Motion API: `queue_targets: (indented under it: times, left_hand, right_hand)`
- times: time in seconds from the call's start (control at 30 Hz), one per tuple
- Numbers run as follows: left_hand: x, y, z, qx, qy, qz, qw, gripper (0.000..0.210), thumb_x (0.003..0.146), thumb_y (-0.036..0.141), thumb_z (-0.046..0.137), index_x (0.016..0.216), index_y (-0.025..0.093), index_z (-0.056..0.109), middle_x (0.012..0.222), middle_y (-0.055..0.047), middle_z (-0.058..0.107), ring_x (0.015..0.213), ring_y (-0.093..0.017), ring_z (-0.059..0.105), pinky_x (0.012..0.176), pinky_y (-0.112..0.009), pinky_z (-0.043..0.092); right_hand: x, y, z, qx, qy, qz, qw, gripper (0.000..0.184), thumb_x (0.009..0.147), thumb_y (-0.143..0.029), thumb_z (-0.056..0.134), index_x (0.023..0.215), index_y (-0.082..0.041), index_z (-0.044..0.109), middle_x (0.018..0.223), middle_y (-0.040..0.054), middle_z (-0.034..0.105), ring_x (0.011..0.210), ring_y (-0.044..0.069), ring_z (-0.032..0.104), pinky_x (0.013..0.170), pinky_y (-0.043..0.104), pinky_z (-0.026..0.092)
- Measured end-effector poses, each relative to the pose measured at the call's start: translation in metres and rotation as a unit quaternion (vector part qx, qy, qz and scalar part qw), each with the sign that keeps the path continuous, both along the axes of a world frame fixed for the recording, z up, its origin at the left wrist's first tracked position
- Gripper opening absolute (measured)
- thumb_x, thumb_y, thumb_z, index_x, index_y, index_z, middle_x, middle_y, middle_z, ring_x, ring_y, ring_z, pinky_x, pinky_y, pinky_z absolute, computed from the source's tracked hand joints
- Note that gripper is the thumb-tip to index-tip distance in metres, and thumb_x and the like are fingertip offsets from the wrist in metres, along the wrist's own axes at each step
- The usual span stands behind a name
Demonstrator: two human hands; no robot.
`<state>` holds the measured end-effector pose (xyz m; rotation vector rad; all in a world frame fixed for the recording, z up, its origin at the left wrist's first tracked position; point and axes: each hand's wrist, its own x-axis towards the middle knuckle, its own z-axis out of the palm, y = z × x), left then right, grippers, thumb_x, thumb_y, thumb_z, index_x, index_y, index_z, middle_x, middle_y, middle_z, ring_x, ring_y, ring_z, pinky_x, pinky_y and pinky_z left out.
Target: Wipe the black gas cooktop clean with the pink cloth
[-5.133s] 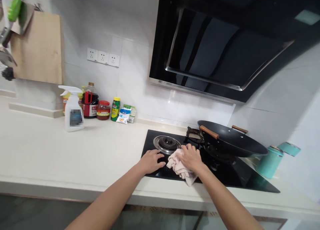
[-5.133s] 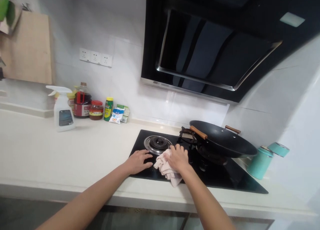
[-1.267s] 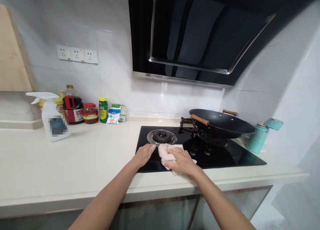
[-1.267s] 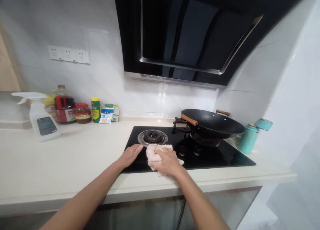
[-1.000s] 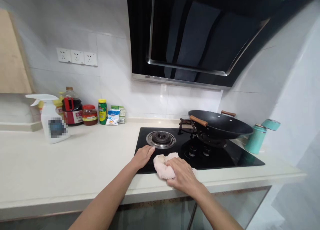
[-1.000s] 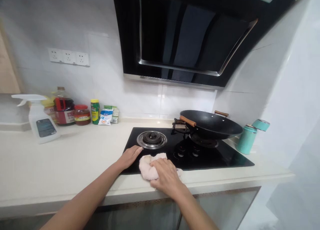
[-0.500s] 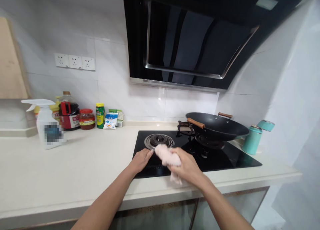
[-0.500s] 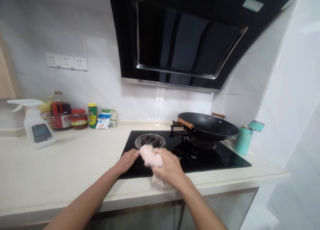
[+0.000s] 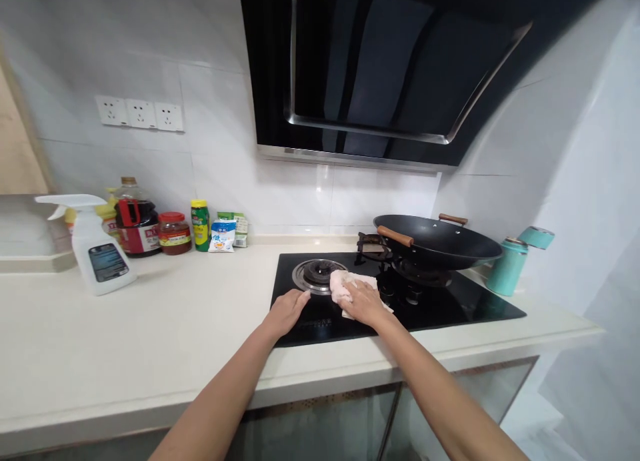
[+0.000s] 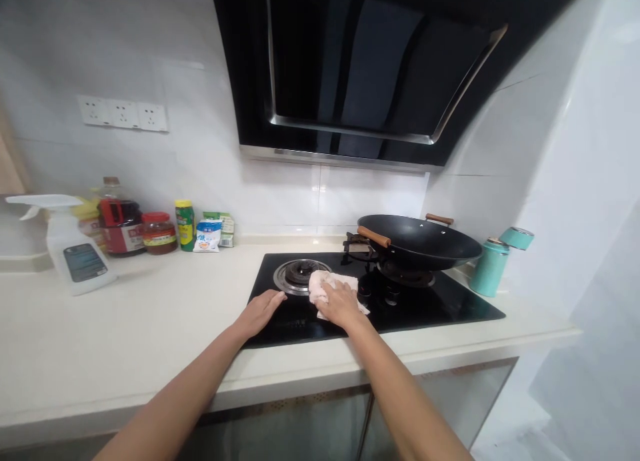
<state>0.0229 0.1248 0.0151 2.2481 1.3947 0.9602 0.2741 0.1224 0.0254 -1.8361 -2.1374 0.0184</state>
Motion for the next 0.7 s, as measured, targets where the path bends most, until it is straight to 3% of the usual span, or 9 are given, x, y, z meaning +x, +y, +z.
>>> queue_targets:
  times: [0.13,0.33,0.43,0.57,0.7]
  left_hand:
    - [0.0,0.001,0.0,0.003,0.0,-0.003,1.0,0.057,0.099,0.058,0.028,0.105,0.021,0.071,0.111,-0.008,0.071,0.105,-0.024,0.065,0.096,-0.035,0.046]
    - [0.0,0.001,-0.001,0.009,0.01,-0.002,1.0,0.056,0.1,0.057,0.027,0.103,0.022,0.071,0.111,-0.008,0.071,0.105,-0.023,0.065,0.097,-0.034,0.045]
    - [0.0,0.0,-0.002,0.012,0.015,-0.006,1.0,0.057,0.101,0.057,0.027,0.103,0.022,0.071,0.111,-0.007,0.071,0.105,-0.023,0.065,0.097,-0.033,0.045]
    - [0.001,0.0,-0.002,0.018,0.016,-0.012,1.0,0.057,0.101,0.058,0.027,0.105,0.023,0.071,0.111,-0.006,0.072,0.106,-0.023,0.065,0.097,-0.033,0.045]
    - [0.001,0.001,-0.004,0.023,0.022,-0.016,0.999,0.056,0.101,0.058,0.029,0.106,0.023,0.071,0.111,-0.007,0.072,0.107,-0.024,0.065,0.099,-0.034,0.044]
  right_hand:
    - [0.011,-0.036,-0.007,0.036,0.004,0.064,0.997,0.044,0.089,-0.032,0.049,0.132,-0.032,0.06,0.139,0.0053,0.056,0.125,0.026,0.049,0.103,0.038,0.033]
    - [0.048,-0.096,-0.01,0.054,0.037,0.192,0.979,0.043,0.072,-0.019,0.057,0.114,-0.029,0.065,0.126,0.0035,0.063,0.114,0.023,0.053,0.098,0.037,0.038]
    - [0.087,-0.114,-0.007,0.027,0.009,0.166,0.986,0.047,0.068,-0.015,0.054,0.112,-0.031,0.066,0.133,0.0036,0.06,0.12,0.024,0.052,0.101,0.039,0.039]
    - [0.137,-0.123,-0.001,-0.021,-0.026,0.113,0.993,0.055,0.072,-0.015,0.049,0.119,-0.037,0.067,0.154,0.0009,0.044,0.14,0.026,0.041,0.112,0.044,0.031]
    - [0.139,-0.125,0.004,-0.065,-0.035,0.108,0.991,0.047,0.082,-0.028,0.055,0.127,-0.039,0.062,0.157,0.0029,0.041,0.145,0.028,0.034,0.113,0.047,0.029]
